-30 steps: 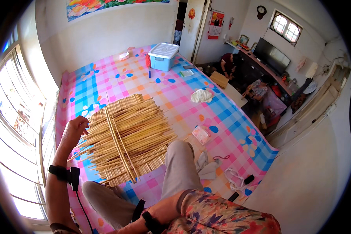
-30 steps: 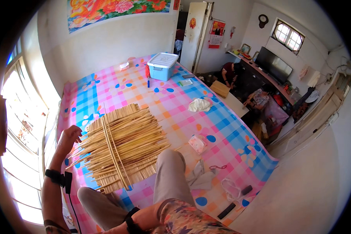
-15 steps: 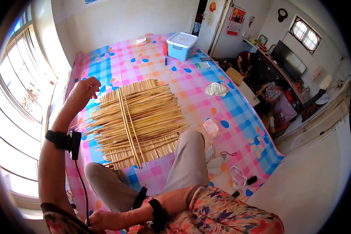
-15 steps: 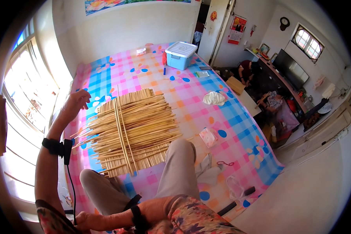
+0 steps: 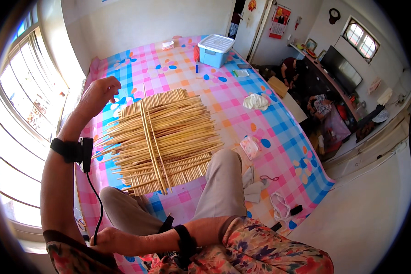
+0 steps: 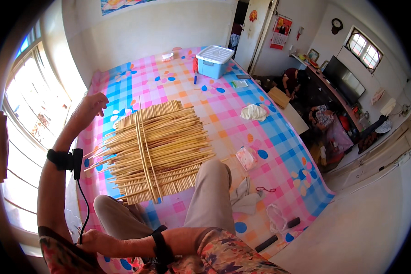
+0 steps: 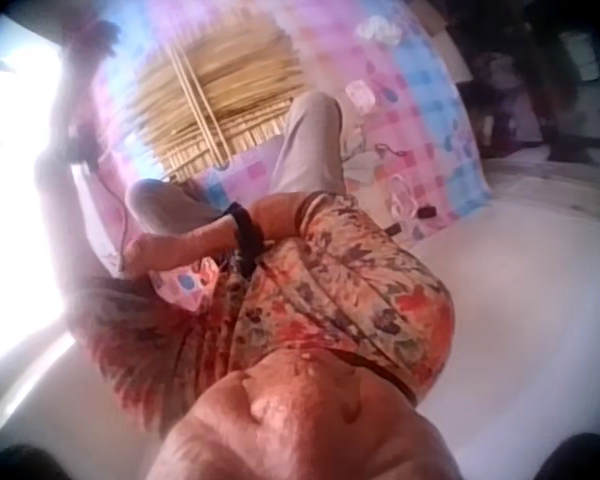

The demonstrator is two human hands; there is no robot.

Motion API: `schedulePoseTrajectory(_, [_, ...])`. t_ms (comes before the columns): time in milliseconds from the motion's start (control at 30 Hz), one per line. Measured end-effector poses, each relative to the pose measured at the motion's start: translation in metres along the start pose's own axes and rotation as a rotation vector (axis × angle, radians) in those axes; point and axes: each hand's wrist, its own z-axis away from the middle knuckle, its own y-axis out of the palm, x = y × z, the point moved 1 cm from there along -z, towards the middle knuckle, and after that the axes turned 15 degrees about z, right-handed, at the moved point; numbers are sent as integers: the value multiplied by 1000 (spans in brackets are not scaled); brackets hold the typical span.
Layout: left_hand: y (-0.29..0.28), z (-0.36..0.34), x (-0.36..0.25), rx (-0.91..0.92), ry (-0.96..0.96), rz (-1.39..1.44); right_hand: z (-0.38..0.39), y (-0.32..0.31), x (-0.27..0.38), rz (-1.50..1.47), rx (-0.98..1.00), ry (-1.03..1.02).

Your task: The person wipes long wooden rods with a white cloth, handling them individually or in small groups while sitting on the floor.

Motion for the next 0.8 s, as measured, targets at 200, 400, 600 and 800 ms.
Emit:
schedulePoseTrajectory(200, [-4, -5, 8, 12, 25, -75, -5, -19, 6, -246, 125, 124])
schedulePoseTrajectory(400, [-9, -9, 11, -16, 34, -69, -12, -27, 7, -426, 54, 178])
schedulePoseTrajectory(600, [-9, -9, 12, -51, 11, -37, -16, -42, 0, -446, 62, 164])
schedulePoseTrajectory(800, [-5, 0, 34, -81, -33, 38, -9, -40, -18, -445, 208, 305])
